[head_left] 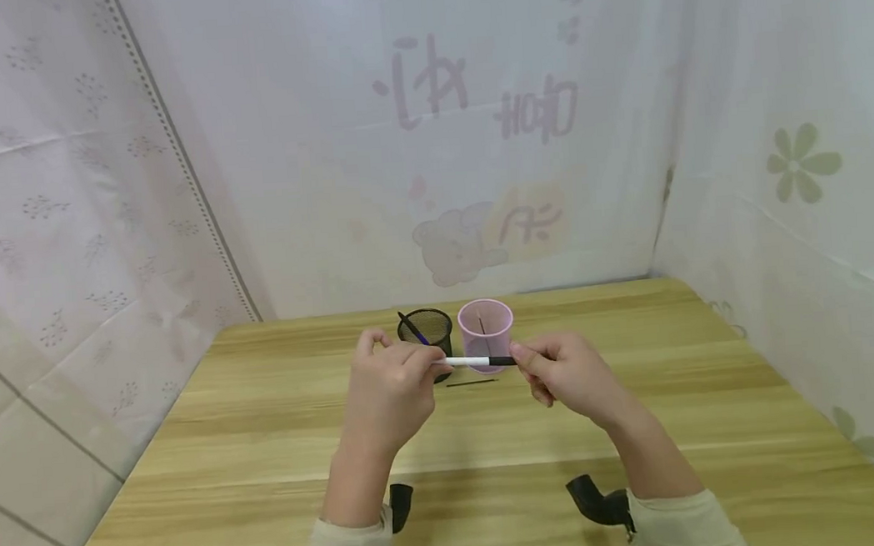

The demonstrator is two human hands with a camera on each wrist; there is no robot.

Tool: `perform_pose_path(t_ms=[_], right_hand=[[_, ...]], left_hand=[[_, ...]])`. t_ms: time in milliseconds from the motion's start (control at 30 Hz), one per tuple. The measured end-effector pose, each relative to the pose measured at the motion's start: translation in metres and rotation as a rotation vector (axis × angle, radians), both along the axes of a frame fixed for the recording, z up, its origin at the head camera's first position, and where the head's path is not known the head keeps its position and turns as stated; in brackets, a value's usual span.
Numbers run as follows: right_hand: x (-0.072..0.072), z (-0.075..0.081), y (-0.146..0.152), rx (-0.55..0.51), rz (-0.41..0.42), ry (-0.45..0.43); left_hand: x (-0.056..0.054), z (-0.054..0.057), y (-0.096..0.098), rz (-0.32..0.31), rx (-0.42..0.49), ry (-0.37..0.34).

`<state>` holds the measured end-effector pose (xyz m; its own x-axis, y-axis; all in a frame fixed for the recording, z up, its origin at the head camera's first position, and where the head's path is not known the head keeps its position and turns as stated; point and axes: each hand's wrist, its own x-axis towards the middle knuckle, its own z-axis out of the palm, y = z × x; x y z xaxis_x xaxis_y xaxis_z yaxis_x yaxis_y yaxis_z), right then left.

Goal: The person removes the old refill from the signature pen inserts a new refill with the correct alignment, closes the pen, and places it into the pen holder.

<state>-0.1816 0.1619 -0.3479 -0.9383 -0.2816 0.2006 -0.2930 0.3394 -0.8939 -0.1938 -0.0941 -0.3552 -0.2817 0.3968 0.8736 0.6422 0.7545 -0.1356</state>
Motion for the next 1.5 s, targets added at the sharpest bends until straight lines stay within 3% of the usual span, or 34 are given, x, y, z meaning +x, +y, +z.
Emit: perform_pose_path(t_ms=[67,167,267,400,533,633,767,933,1033,1267,1500], right_hand=[[-0.003,0.003,0.000,-0.034,0.013,-0.122],[-0.008,0.008,-0.001,-0.047,-0.024,-0.155],[-0.015,0.018,-0.007,0.018,-0.106,-0.090],[-0.032,0.037,-0.018,0.150,-0.178,0.015],[-0.063,0.051,-0.034,0.222,-0.192,0.118],[-0.089,0.053,-0.047,0.280,-0.178,0.176],[-0.112,0.048,-0.063,0.409,-0.127,0.205],[-0.126,0.037,-0.083,0.608,-0.072,0.171],[-0.132,0.033,-0.091,0.670,-0.068,0.147],[-0.142,0.038,-0.097,0.659,-0.040,0.143],[-0.132,0.035,-0.082,0.578,-0.061,0.121]], left_hand=[[-0.001,-0.002,0.000,0.008,-0.011,0.028],[-0.002,-0.005,0.000,0.027,-0.015,0.000],[-0.004,-0.007,-0.002,0.056,-0.012,-0.101],[-0.004,-0.009,-0.009,0.166,0.011,-0.320],[-0.001,-0.010,-0.016,0.282,0.029,-0.507],[0.002,-0.011,-0.018,0.292,0.019,-0.574],[0.004,-0.013,-0.016,0.284,-0.009,-0.607],[0.007,-0.012,-0.012,0.269,-0.026,-0.616],[0.008,-0.009,-0.008,0.247,-0.030,-0.624],[0.006,-0.002,-0.007,0.234,-0.008,-0.629],[0.004,-0.003,-0.009,0.254,-0.007,-0.683]])
